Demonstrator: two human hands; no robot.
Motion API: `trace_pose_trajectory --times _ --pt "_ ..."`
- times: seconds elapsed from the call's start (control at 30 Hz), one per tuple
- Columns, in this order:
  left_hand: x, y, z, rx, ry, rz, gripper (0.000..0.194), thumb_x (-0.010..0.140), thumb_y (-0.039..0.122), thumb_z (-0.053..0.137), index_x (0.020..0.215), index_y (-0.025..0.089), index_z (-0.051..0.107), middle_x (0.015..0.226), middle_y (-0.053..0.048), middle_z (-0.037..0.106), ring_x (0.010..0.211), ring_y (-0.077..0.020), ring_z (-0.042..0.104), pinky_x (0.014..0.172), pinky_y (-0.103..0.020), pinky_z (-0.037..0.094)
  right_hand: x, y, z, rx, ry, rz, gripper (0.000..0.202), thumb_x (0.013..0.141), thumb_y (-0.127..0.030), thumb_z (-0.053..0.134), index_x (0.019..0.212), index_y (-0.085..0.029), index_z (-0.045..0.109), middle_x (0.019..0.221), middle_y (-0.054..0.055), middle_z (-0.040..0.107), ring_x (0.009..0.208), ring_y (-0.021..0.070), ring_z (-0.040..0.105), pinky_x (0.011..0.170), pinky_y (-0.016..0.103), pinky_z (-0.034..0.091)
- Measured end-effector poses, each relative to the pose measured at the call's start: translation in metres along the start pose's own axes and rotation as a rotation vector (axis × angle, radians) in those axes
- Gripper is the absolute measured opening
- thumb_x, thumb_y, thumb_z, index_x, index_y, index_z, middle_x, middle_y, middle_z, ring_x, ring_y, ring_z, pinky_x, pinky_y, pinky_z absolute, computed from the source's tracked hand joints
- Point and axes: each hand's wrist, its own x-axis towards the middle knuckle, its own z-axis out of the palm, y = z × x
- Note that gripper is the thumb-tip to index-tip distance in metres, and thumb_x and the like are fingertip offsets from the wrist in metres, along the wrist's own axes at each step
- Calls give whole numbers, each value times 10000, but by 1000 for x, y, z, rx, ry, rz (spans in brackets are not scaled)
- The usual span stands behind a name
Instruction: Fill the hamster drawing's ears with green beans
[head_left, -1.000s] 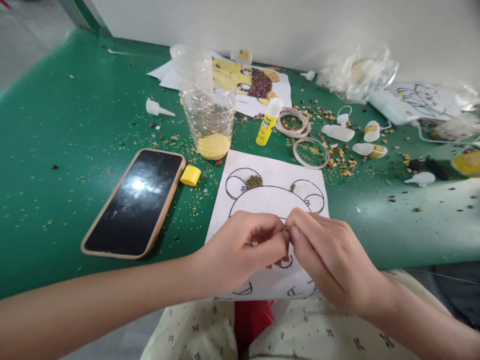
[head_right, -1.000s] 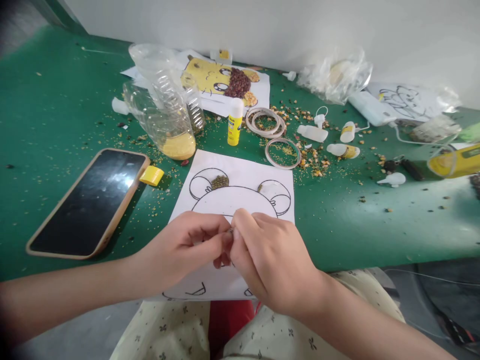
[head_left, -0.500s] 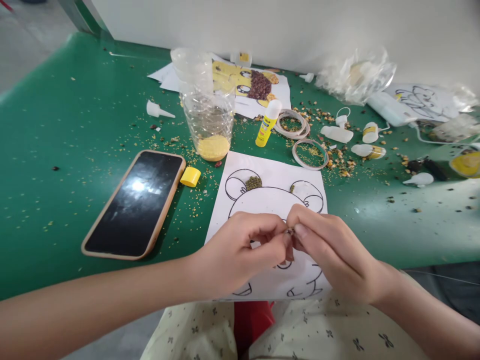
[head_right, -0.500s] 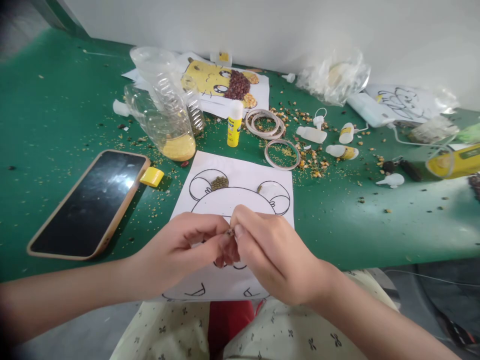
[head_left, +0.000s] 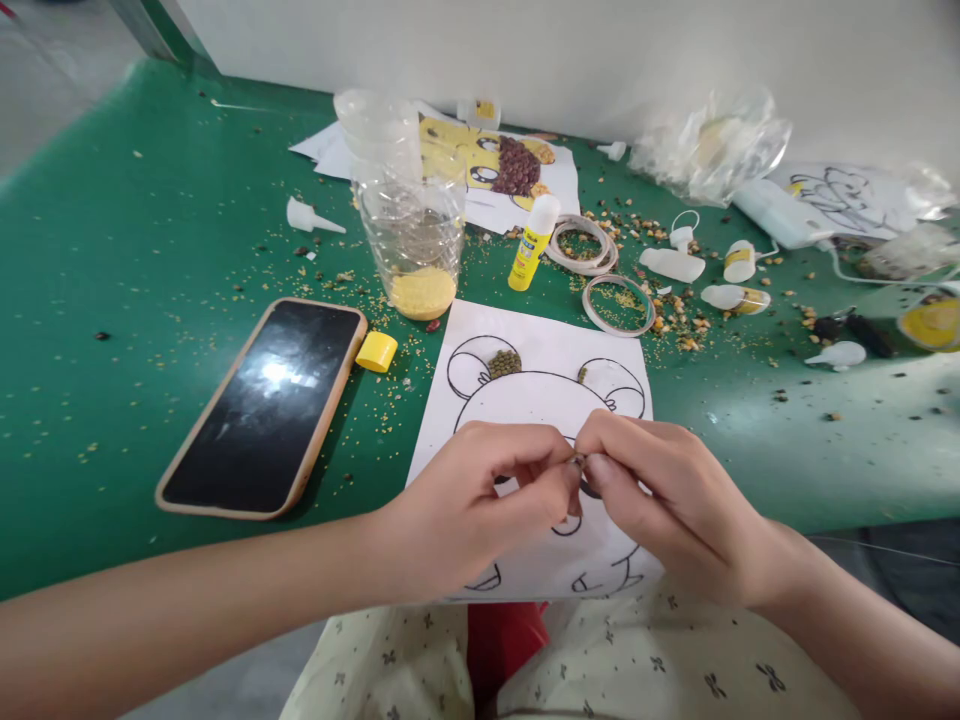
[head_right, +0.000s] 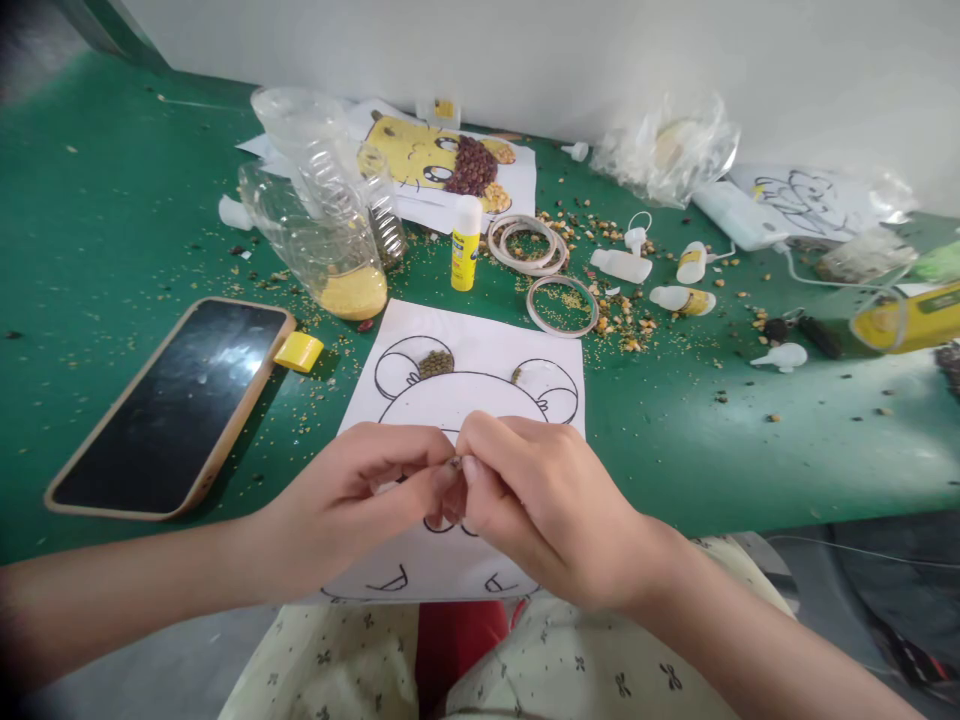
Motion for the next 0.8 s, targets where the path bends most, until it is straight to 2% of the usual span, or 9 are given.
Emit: trace_pose_trajectory --times 0.17,0.43,0.63,0.8 --pt "1 1 -1 52 -3 42 219 881 209 385 706 165 508 697 23 535 678 -89 493 613 -197 398 1 2 -1 107 -22 33 180 874 -110 315 723 -197 360 587 -47 429 512 73 344 486 201 319" --pt "1 4 1 22 -4 24 243 892 238 372 700 161 500 677 19 520 648 -91 477 589 -210 397 0 5 2 111 -12 -6 161 893 -138 302 762 -197 375 630 -35 447 560 88 388 536 222 337" --pt "2 1 1 3 27 13 245 898 239 384 697 160 501 669 24 520 649 -88 491 591 -204 400 0 5 2 27 -14 18 154 890 -148 318 754 -202 366 623 -35 456 535 89 371 504 226 318" --pt "4 1 1 8 89 21 235 898 236 396 726 155 535 673 23 541 637 -83 508 586 -200 410 1 6 5 -47 105 10 97 884 -142 380 808 -196 407 679 -24 524 597 88 459 543 212 381"
